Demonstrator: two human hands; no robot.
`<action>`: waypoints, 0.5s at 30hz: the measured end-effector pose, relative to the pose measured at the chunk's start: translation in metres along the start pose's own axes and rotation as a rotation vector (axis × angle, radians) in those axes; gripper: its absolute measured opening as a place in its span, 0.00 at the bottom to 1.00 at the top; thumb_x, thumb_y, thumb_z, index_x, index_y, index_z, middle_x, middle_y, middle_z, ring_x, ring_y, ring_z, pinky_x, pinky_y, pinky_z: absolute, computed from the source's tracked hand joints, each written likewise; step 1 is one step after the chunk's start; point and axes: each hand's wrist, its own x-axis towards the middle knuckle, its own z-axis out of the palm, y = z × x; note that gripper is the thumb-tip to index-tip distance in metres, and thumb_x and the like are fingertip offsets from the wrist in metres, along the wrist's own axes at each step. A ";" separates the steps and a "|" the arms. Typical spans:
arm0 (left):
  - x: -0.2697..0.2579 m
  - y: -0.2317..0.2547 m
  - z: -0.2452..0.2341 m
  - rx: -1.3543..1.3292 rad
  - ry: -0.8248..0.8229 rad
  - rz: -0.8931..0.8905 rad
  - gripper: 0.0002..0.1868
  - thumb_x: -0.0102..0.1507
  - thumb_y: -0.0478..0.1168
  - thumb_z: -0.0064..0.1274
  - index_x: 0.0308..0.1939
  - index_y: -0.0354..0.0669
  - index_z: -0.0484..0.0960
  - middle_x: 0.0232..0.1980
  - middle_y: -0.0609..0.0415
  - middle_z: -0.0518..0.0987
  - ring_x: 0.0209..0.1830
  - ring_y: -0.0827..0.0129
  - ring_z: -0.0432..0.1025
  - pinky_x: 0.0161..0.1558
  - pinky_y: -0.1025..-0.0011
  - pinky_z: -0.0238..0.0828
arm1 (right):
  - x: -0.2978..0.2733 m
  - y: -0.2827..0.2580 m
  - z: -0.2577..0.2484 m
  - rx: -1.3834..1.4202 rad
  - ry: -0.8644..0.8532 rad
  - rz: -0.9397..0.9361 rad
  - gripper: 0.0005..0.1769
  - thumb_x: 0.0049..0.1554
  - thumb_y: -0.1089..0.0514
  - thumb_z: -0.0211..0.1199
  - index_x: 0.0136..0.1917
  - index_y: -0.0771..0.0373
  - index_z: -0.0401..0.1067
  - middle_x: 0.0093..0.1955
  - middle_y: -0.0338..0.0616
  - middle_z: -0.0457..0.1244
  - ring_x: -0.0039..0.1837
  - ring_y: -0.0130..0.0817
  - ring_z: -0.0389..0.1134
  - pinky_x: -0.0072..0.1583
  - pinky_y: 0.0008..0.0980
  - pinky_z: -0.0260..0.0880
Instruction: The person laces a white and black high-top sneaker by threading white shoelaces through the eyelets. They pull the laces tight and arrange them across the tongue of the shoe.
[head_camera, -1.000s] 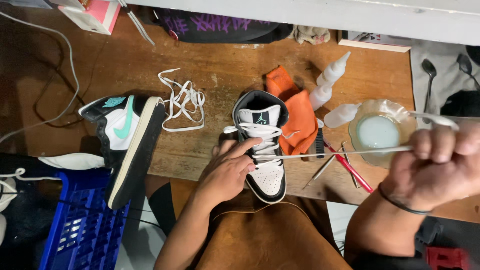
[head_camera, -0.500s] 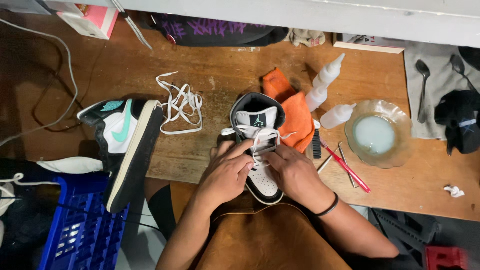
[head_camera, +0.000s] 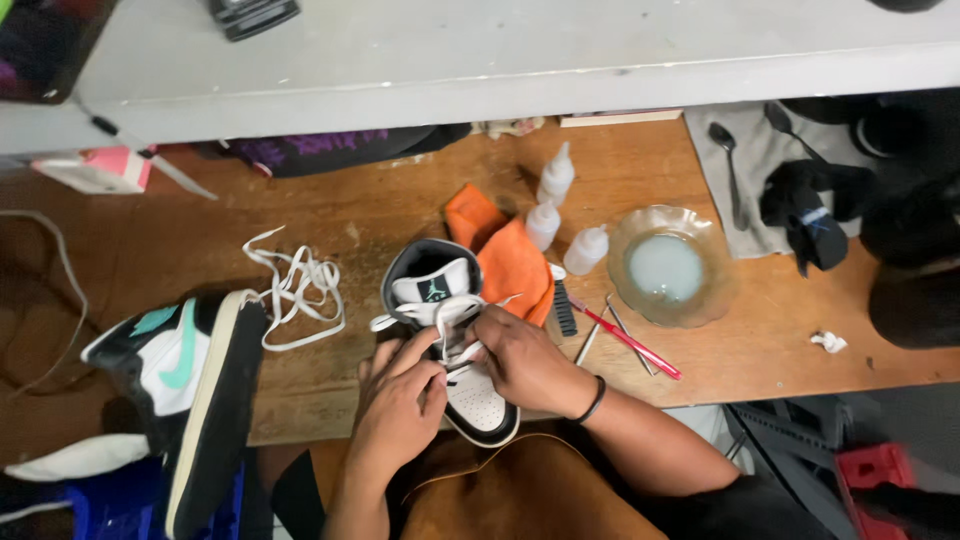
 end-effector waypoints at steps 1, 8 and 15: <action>0.000 -0.001 0.002 0.010 0.013 -0.016 0.04 0.56 0.40 0.45 0.28 0.49 0.74 0.65 0.66 0.72 0.51 0.55 0.63 0.43 0.53 0.57 | 0.000 0.001 -0.005 0.089 0.007 0.015 0.04 0.59 0.58 0.51 0.46 0.60 0.63 0.44 0.45 0.59 0.47 0.45 0.63 0.49 0.39 0.64; 0.002 0.008 0.018 0.125 0.069 -0.083 0.18 0.53 0.61 0.55 0.32 0.55 0.78 0.65 0.68 0.71 0.51 0.55 0.64 0.42 0.53 0.58 | -0.005 0.020 -0.001 0.442 0.071 0.036 0.03 0.61 0.60 0.50 0.43 0.59 0.62 0.42 0.42 0.58 0.46 0.38 0.60 0.51 0.35 0.62; 0.005 0.018 0.036 0.189 0.189 -0.147 0.30 0.51 0.65 0.56 0.47 0.50 0.76 0.63 0.59 0.71 0.48 0.48 0.67 0.41 0.51 0.58 | -0.007 0.035 0.003 0.877 -0.024 0.185 0.13 0.63 0.50 0.48 0.46 0.60 0.65 0.42 0.38 0.55 0.36 0.24 0.58 0.39 0.23 0.63</action>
